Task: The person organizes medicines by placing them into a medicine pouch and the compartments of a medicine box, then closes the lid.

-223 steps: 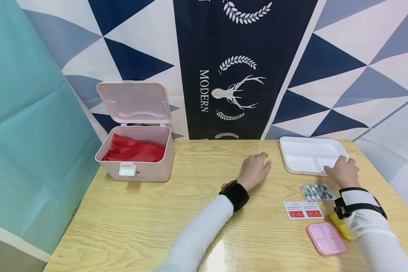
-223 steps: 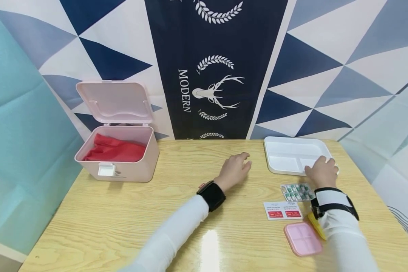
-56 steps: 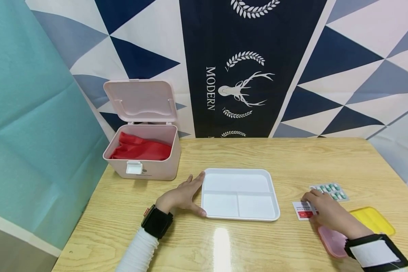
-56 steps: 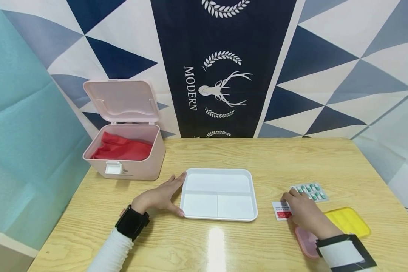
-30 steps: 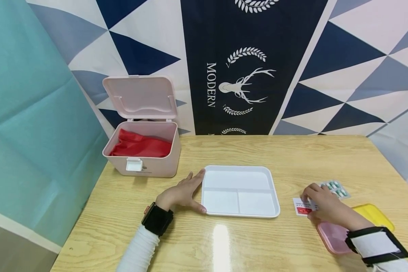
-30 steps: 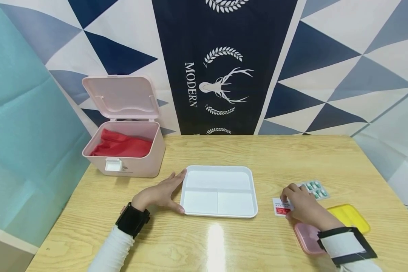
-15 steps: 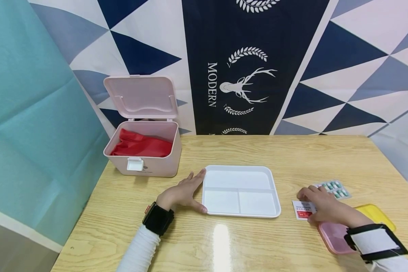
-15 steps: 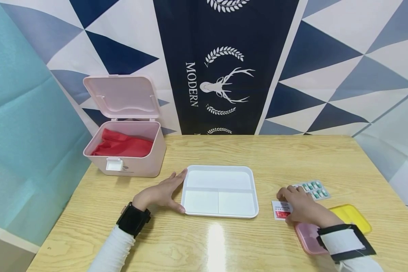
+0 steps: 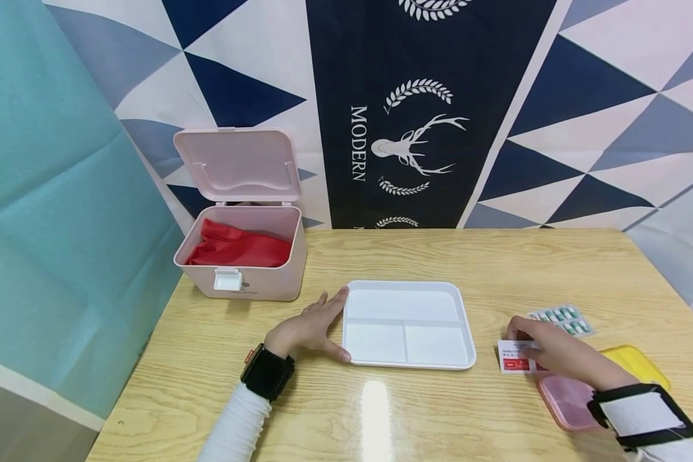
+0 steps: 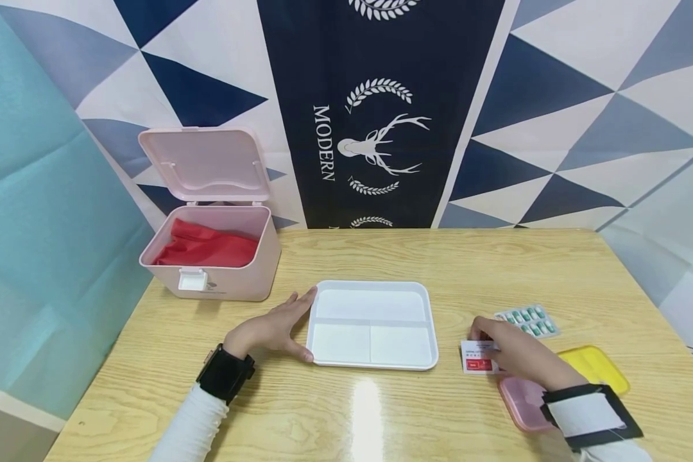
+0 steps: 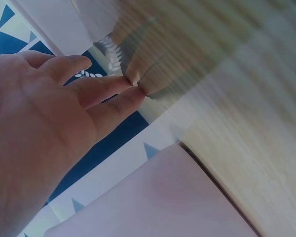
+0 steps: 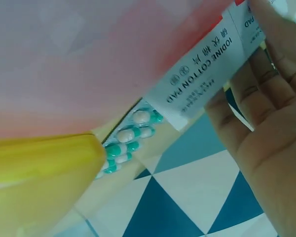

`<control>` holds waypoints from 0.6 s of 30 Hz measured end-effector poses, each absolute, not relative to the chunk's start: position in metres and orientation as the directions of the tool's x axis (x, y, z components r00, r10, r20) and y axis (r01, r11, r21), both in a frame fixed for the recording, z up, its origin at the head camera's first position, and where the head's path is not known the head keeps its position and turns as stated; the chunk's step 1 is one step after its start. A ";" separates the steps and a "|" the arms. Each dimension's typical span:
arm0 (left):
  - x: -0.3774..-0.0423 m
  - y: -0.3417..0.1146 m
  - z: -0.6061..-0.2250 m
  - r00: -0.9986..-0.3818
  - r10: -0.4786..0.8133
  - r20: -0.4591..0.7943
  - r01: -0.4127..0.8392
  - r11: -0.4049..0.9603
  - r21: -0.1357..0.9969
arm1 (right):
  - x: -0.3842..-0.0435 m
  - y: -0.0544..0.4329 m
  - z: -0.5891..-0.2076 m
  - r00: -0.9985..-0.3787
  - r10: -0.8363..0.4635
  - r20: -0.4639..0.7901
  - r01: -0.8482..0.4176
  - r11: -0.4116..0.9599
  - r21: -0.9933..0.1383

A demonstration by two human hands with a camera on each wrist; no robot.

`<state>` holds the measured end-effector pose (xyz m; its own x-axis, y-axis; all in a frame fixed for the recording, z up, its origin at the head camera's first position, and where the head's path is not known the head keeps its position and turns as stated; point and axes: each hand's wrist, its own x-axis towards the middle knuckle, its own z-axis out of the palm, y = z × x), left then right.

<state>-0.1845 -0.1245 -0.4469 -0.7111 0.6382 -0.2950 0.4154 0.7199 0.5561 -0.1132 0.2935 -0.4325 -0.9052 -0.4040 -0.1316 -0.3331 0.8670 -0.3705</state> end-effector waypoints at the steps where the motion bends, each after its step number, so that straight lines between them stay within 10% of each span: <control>1: -0.184 -0.125 -0.447 -0.711 0.638 -0.295 0.415 0.720 0.556 | -0.113 0.293 -0.431 -0.906 -0.407 -0.117 -0.340 0.864 -0.371; 18: -0.183 -0.124 -0.447 -0.712 0.641 -0.286 0.430 0.721 0.544 | -0.119 0.240 -0.393 -0.862 -0.474 0.182 -0.508 0.801 -0.317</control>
